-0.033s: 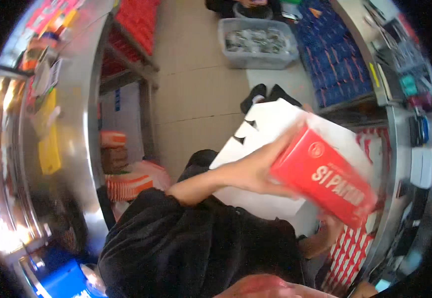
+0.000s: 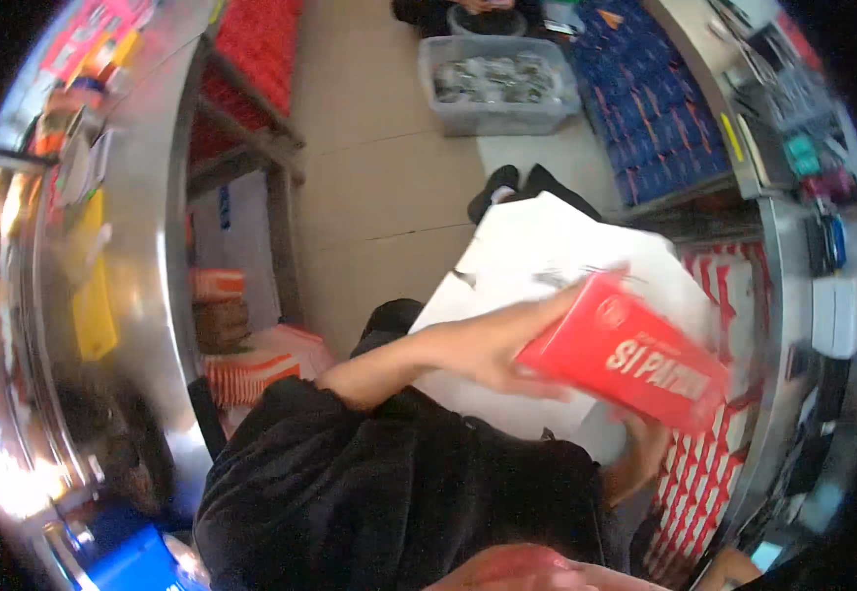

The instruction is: The person folds flat cardboard sheets into takeout food boxes and stacks them on a counter.

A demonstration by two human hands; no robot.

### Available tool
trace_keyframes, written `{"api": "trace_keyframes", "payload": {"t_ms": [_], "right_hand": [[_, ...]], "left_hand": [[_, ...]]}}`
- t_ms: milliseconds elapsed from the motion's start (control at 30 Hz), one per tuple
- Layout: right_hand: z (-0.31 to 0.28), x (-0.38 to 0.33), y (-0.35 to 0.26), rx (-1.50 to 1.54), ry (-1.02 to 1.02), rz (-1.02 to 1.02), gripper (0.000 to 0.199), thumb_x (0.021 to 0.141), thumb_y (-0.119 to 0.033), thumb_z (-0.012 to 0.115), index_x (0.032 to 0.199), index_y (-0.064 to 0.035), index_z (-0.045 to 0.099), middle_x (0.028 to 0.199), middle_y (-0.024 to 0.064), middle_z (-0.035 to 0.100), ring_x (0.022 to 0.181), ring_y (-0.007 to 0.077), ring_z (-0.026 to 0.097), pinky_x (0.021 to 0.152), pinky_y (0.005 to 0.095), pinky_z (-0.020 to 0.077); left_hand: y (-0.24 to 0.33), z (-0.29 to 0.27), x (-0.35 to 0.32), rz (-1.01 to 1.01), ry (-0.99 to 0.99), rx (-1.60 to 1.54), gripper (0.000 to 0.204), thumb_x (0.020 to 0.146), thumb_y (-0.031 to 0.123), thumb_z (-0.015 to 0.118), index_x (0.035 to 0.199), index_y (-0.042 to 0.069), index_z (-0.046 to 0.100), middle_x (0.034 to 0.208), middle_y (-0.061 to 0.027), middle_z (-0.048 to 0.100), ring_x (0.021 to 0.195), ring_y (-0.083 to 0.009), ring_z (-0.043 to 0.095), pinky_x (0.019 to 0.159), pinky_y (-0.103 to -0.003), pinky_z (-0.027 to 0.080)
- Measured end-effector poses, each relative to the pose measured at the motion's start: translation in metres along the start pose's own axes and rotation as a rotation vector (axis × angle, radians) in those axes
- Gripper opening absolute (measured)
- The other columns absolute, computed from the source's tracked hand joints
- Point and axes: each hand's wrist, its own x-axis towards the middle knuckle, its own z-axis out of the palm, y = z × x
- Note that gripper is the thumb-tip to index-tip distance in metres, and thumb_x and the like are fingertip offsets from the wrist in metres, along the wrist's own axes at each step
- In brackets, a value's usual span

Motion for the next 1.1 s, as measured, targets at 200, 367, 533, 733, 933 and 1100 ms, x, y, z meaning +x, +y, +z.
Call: {"api": "trace_keyframes", "payload": {"t_ms": [200, 367, 533, 733, 933, 1100], "right_hand": [[0.034, -0.003, -0.01, -0.114, -0.02, -0.15, 0.099, 0.066, -0.015, 0.085, 0.147, -0.0048, 0.029, 0.133, 0.0181, 0.047, 0.103, 0.0231, 0.057, 0.08, 0.0346, 0.0473], [0.053, -0.005, -0.05, -0.248, -0.328, 0.024, 0.074, 0.071, -0.011, 0.079, 0.138, -0.0055, 0.048, 0.127, 0.0158, 0.053, 0.101, 0.0188, 0.061, 0.067, 0.0264, 0.049], [0.023, -0.016, -0.043, -0.291, -0.36, -0.065, 0.056, 0.068, -0.004, 0.074, 0.123, -0.0072, 0.064, 0.124, 0.009, 0.058, 0.082, 0.0141, 0.061, 0.061, 0.0244, 0.0507], [0.003, -0.025, -0.034, -0.221, -0.369, -0.124, 0.035, 0.069, 0.0, 0.071, 0.102, -0.0114, 0.072, 0.107, 0.0077, 0.065, 0.074, 0.0141, 0.061, 0.064, 0.0233, 0.0498], [-0.014, -0.019, -0.011, 0.353, -0.283, 0.001, 0.032, 0.065, 0.007, 0.071, 0.091, -0.0112, 0.076, 0.084, 0.0019, 0.056, 0.068, 0.0144, 0.055, 0.065, 0.0298, 0.047], [-0.003, -0.013, -0.044, -0.101, -0.224, -0.027, 0.046, 0.072, 0.007, 0.068, 0.112, -0.0148, 0.072, 0.083, 0.0029, 0.047, 0.07, 0.0142, 0.052, 0.057, 0.0289, 0.0445]], "left_hand": [[-0.044, 0.0, -0.008, -0.041, -0.249, 0.796, 0.073, 0.069, 0.007, 0.066, 0.137, -0.004, 0.04, 0.129, -0.0257, 0.049, 0.123, -0.0387, 0.049, 0.113, -0.048, 0.028], [-0.023, 0.007, -0.006, -0.096, -0.551, 1.106, 0.051, 0.077, 0.019, 0.068, 0.12, -0.001, 0.051, 0.11, -0.0145, 0.06, 0.101, -0.0294, 0.059, 0.107, -0.047, 0.036], [-0.039, -0.001, -0.019, -0.007, -0.706, 0.937, 0.027, 0.084, 0.017, 0.065, 0.107, 0.006, 0.054, 0.098, -0.0052, 0.061, 0.091, -0.0235, 0.059, 0.103, -0.047, 0.038], [-0.02, -0.006, -0.009, -0.083, -0.631, 0.735, 0.026, 0.08, 0.001, 0.062, 0.104, 0.01, 0.059, 0.089, -0.008, 0.062, 0.09, -0.0254, 0.057, 0.09, -0.039, 0.043], [-0.002, -0.014, 0.0, -0.498, -0.4, 0.283, 0.02, 0.083, -0.002, 0.063, 0.102, 0.001, 0.065, 0.087, -0.0113, 0.066, 0.077, -0.0298, 0.061, 0.07, -0.034, 0.049], [0.006, -0.003, 0.003, -0.398, -0.395, 0.363, 0.017, 0.084, 0.002, 0.067, 0.101, 0.002, 0.068, 0.083, -0.0124, 0.067, 0.071, -0.026, 0.063, 0.066, -0.034, 0.049]]}}
